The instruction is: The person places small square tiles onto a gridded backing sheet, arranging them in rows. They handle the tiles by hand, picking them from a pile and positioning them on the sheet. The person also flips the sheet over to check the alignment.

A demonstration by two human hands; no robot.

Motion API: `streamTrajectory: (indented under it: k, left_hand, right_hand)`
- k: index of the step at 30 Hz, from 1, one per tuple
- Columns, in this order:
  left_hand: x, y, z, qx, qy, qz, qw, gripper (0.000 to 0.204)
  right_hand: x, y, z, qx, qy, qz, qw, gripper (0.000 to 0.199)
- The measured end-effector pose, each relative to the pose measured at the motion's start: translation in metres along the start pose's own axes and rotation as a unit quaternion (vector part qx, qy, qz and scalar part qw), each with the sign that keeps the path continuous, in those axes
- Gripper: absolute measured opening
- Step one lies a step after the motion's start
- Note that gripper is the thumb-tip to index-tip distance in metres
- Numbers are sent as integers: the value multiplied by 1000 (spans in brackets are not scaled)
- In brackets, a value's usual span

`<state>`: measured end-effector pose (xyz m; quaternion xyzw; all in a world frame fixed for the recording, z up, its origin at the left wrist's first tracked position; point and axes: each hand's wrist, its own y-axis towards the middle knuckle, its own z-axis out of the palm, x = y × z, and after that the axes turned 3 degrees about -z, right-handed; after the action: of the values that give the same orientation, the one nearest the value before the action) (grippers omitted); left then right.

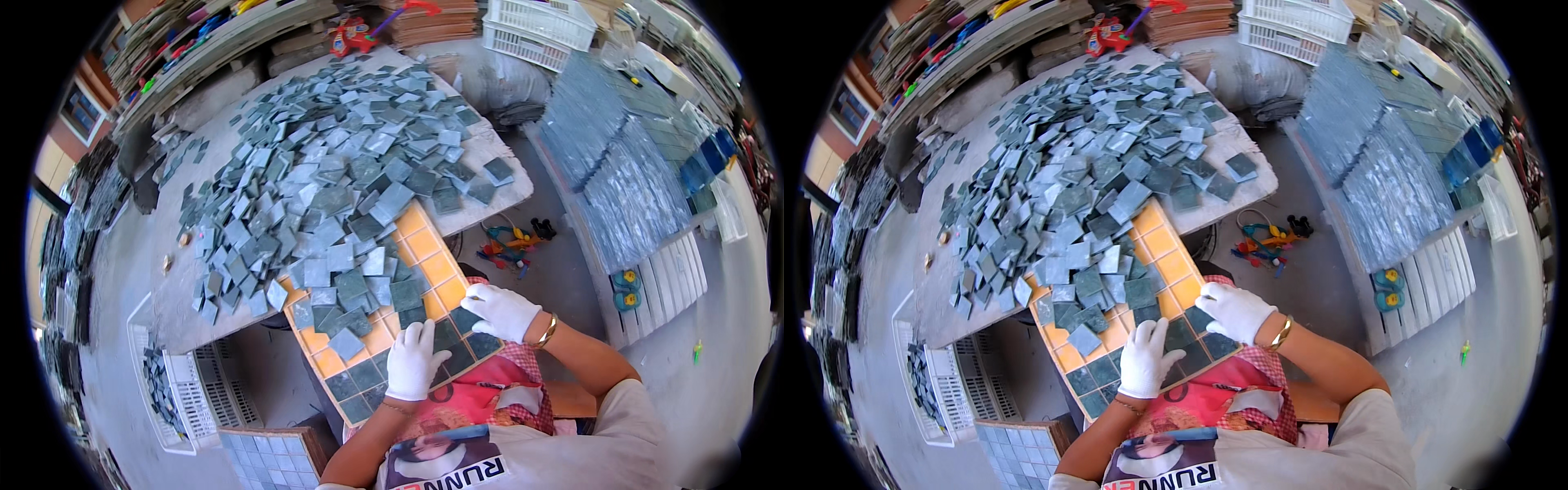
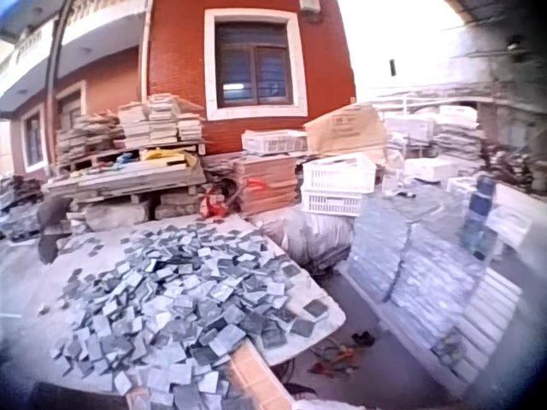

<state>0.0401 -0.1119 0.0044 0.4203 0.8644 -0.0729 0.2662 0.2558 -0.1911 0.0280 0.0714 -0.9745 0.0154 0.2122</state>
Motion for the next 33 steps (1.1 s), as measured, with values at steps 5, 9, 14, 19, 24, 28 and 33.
streamTrajectory:
  k: [5,9,14,19,24,28,33]
  left_hand:
    - [3,1,9,-17,-7,36,999,54]
    - [3,2,19,-28,-17,24,999,53]
    - [-5,-3,6,5,25,57,998,56]
    - [7,-7,9,98,98,179,974,62]
    - [7,-2,13,116,140,180,967,66]
    - [7,-5,-4,32,123,172,977,65]
    - [27,21,-28,-126,54,-88,987,55]
  right_hand:
    - [4,4,23,5,2,14,1000,28]
    - [11,10,18,34,45,69,996,31]
    - [1,-12,12,-111,129,183,968,31]
    - [-4,-44,31,-51,261,228,937,20]
    - [13,-41,53,-77,50,199,976,25]
    - [20,-26,22,-35,30,217,975,27]
    - [32,42,1,-201,32,1,979,46]
